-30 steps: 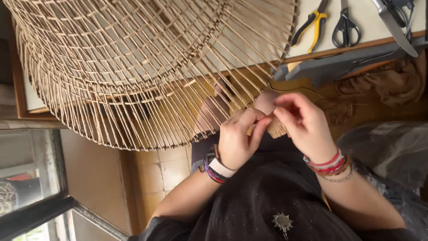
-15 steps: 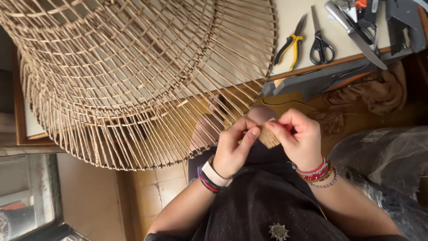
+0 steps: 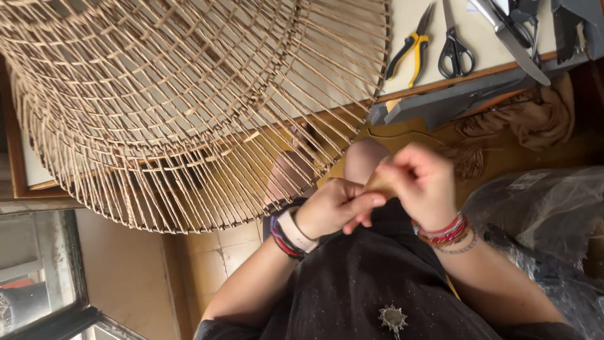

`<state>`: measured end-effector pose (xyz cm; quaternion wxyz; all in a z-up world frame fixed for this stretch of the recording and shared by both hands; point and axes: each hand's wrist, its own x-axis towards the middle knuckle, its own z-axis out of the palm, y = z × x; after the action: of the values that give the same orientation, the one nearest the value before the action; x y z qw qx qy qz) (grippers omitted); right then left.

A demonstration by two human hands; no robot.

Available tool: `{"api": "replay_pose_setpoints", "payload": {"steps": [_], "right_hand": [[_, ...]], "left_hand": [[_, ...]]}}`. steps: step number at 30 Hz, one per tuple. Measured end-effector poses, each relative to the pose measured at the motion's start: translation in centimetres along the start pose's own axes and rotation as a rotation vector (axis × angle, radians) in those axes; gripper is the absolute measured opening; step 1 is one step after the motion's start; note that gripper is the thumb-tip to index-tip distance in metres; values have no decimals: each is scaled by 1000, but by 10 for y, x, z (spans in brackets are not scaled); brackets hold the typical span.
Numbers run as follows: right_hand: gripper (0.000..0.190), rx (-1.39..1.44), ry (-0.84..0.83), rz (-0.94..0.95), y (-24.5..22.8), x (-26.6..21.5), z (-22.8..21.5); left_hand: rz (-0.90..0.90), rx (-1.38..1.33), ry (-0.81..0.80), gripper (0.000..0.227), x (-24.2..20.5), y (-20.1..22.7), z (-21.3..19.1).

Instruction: Crafting or repairing a large wicker object using various hand tools like pliers, scissors, and a glue gun.

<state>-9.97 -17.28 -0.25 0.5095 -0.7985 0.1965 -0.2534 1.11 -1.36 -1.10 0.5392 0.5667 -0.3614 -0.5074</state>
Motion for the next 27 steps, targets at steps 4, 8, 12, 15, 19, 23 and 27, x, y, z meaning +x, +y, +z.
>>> {"api": "replay_pose_setpoints", "payload": {"steps": [4, 8, 12, 15, 19, 23, 27], "right_hand": [[22, 57, 32, 18, 13, 7, -18], [13, 11, -123, -14, 1, 6, -9], [13, 65, -141, 10, 9, 5, -10], [16, 95, -168, 26, 8, 9, -10], [13, 55, -154, 30, 14, 4, -9], [9, -179, -70, -127, 19, 3, -8], [8, -260, -28, -163, 17, 5, -5]], "left_hand": [[0, 145, 58, 45, -5, 9, -4], [190, 417, 278, 34, 0, 16, 6], [275, 335, 271, 42, -1, 15, 8], [269, 201, 171, 44, 2, 7, 4], [251, 222, 149, 44, 2, 3, 0], [207, 412, 256, 45, 4, -2, 3], [204, 507, 316, 44, 5, -2, 3]]}}
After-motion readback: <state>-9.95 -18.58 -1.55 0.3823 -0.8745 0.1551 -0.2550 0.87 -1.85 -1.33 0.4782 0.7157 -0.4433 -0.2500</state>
